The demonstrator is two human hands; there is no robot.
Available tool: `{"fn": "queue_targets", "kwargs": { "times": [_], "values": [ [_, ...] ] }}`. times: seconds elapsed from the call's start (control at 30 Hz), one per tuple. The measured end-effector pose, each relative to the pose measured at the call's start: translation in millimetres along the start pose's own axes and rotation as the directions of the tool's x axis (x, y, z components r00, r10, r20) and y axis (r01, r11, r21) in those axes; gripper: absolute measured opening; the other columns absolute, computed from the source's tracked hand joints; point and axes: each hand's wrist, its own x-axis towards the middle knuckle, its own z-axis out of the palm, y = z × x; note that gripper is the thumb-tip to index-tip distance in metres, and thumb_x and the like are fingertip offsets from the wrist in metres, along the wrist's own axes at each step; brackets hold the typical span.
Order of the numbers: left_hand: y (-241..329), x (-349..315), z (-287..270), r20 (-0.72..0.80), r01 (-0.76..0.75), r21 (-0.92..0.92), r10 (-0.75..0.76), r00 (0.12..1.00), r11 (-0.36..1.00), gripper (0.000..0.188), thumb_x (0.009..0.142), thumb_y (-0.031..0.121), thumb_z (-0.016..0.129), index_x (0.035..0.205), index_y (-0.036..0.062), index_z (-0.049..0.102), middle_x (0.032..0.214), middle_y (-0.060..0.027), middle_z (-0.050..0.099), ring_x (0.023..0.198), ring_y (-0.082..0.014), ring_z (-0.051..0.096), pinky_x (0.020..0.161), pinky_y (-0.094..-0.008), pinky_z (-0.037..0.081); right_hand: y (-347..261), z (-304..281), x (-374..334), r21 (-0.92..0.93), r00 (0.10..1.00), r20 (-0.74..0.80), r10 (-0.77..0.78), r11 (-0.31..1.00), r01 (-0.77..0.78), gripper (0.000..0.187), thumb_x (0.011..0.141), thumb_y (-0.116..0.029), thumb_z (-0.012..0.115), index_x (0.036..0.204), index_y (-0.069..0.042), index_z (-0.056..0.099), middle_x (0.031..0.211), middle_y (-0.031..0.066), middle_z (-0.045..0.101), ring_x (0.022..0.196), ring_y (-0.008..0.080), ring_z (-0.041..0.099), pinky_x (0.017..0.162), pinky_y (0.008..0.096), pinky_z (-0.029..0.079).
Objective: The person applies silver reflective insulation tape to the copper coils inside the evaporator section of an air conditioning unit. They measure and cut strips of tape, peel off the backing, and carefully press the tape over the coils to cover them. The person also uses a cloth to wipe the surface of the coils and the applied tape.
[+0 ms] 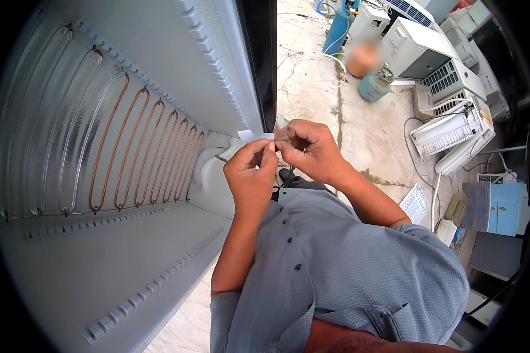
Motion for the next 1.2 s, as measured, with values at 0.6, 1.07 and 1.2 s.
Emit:
{"fn": "queue_targets", "kwargs": {
  "times": [0.6,1.07,1.2],
  "values": [
    [4,5,19,0.044,-0.08,0.158,0.074,0.996,0.984,0.012,0.094,0.0,0.068,0.102,-0.0059,0.074,0.081,0.0005,0.069,0.073,-0.0035,0.058,0.065,-0.0213,0.047,2,-19,2,-0.138,0.997,-0.043,-0.07,0.988,0.063,0.01,0.083,0.005,0.072,0.079,0.002,0.063,0.078,0.0048,0.069,0.065,0.0048,0.055,0.056,0.023,0.046],
    [4,5,14,-0.006,-0.163,0.205,0.168,0.986,0.965,0.012,0.091,0.0,0.07,0.102,-0.0037,0.075,0.08,-0.0015,0.071,0.071,-0.0043,0.059,0.063,-0.0222,0.047,6,-15,8,0.063,0.994,0.039,0.102,0.993,-0.104,0.006,0.089,0.004,0.068,0.082,0.003,0.067,0.079,0.0044,0.071,0.07,0.0036,0.06,0.061,0.0218,0.05],
    [7,4,5,-0.053,-0.27,0.299,0.298,0.953,0.915,0.012,0.088,0.0,0.073,0.1,-0.0015,0.076,0.082,-0.0044,0.074,0.068,-0.0066,0.061,0.061,-0.0245,0.047,0,-5,15,0.088,0.993,0.099,0.065,0.993,-0.074,0.007,0.089,0.004,0.067,0.082,0.004,0.067,0.079,0.0039,0.07,0.07,0.0043,0.062,0.062,0.0222,0.051]
  ]
}}
